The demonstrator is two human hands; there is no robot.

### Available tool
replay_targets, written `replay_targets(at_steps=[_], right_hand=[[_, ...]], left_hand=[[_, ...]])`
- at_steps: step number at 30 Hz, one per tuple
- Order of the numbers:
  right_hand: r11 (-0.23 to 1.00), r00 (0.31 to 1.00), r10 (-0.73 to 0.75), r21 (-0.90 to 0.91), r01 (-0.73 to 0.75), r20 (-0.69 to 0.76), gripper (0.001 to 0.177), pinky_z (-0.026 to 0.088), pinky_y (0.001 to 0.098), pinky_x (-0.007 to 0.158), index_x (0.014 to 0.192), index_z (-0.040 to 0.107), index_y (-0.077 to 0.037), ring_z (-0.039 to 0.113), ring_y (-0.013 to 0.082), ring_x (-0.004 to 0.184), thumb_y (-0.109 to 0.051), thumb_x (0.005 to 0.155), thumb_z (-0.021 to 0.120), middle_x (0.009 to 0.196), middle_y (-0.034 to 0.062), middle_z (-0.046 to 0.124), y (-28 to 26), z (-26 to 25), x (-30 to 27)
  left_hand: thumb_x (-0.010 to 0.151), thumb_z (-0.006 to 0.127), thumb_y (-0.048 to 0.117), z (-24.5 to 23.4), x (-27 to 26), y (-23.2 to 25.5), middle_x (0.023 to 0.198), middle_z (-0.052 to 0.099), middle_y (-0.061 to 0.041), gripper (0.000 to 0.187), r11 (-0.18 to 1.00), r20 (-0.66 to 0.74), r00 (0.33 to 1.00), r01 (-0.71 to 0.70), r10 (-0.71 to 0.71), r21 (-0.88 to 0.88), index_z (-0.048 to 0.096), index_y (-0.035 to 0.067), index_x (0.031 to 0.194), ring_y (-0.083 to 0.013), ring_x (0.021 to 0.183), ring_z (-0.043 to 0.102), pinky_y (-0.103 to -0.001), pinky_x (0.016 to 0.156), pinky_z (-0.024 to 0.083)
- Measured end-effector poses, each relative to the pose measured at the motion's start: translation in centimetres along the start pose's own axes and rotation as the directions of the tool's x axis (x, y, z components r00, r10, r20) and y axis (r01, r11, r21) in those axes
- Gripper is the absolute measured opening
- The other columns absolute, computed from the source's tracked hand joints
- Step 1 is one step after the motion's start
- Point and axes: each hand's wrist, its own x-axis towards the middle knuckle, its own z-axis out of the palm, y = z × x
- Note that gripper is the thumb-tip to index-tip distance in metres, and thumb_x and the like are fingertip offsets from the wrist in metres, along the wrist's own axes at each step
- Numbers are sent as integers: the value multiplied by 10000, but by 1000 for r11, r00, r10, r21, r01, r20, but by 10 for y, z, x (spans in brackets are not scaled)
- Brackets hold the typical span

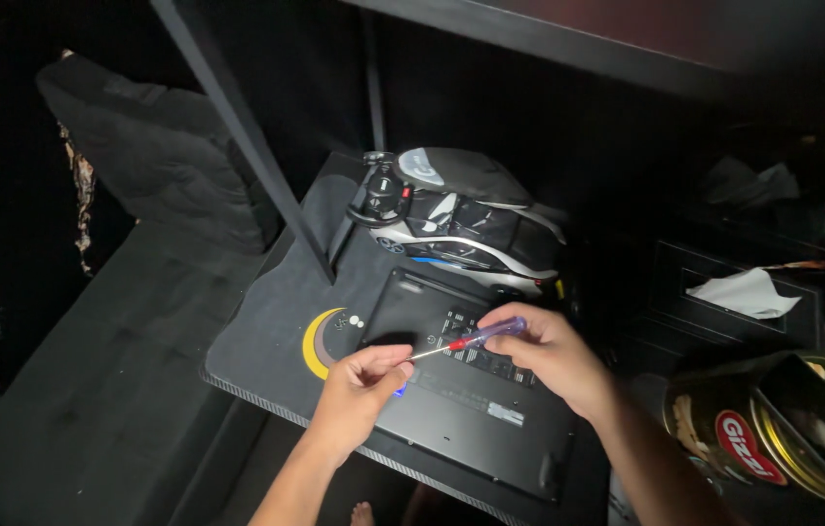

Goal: Using a screwdriver to remove screws from the bottom of a laptop to open its casing.

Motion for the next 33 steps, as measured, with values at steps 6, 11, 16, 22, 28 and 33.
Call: replay_targets(at_steps=[6, 11, 16, 22, 28, 33], right_hand=[[1000, 1000, 20, 0, -20, -21, 205, 483, 241, 610, 1064, 767, -93, 581, 68, 688, -120, 866, 720, 823, -16, 712, 0, -4, -7], [999, 999, 46, 16, -45, -28, 204, 486, 240, 620, 1061, 765, -97, 594, 62, 706, -134, 868, 714, 828, -23, 712, 4, -10, -12], [999, 998, 31, 10, -31, -56, 211, 491, 225, 651, 1064, 766, -94, 594, 61, 726, -135, 863, 718, 837, -19, 715, 16, -26, -27], [990, 979, -46, -139, 18, -201, 182, 419, 204, 564, 1023, 783, -109, 567, 43, 625, -108, 844, 749, 750, -38, 708, 53, -52, -57], [867, 953, -85, -493, -74, -292, 223, 445, 232, 486, 981, 794, -137, 577, 71, 508, -102, 761, 802, 635, -1, 670, 31, -56, -80], [868, 944, -301, -448, 214, -132, 260, 517, 269, 548, 976, 759, -85, 669, 122, 630, -55, 718, 777, 806, 29, 698, 42, -51, -77]], left_hand=[[878, 770, 112, 11, 0, 4, 817, 738, -41, 272, 996, 17, 998, -56, 55, 67, 804, -15, 1117, -92, 738, 630, -260, 705, 510], [868, 759, 79, 20, 1, 6, 852, 765, -33, 246, 999, 27, 999, -44, 43, 29, 792, -20, 1091, -85, 767, 657, -254, 743, 537], [838, 707, 11, 22, 9, -14, 902, 788, -34, 269, 992, 63, 993, -100, 96, 78, 753, -6, 1102, -85, 825, 698, -241, 782, 553], [865, 750, 105, 40, -5, -12, 1029, 714, -95, 293, 816, -54, 986, -100, 158, 569, 752, 91, 1158, -217, 857, 677, -299, 741, 552], [788, 798, 284, 53, -7, -30, 1584, 360, -140, 669, 356, 201, 952, -275, 233, 893, 571, 201, 1412, -379, 1454, 259, -518, 1114, 253], [823, 783, 389, 54, -9, -22, 1678, 189, -90, 820, 163, 199, 980, -192, -25, 968, 391, 264, 1533, -323, 1486, 168, -512, 1185, 174]])
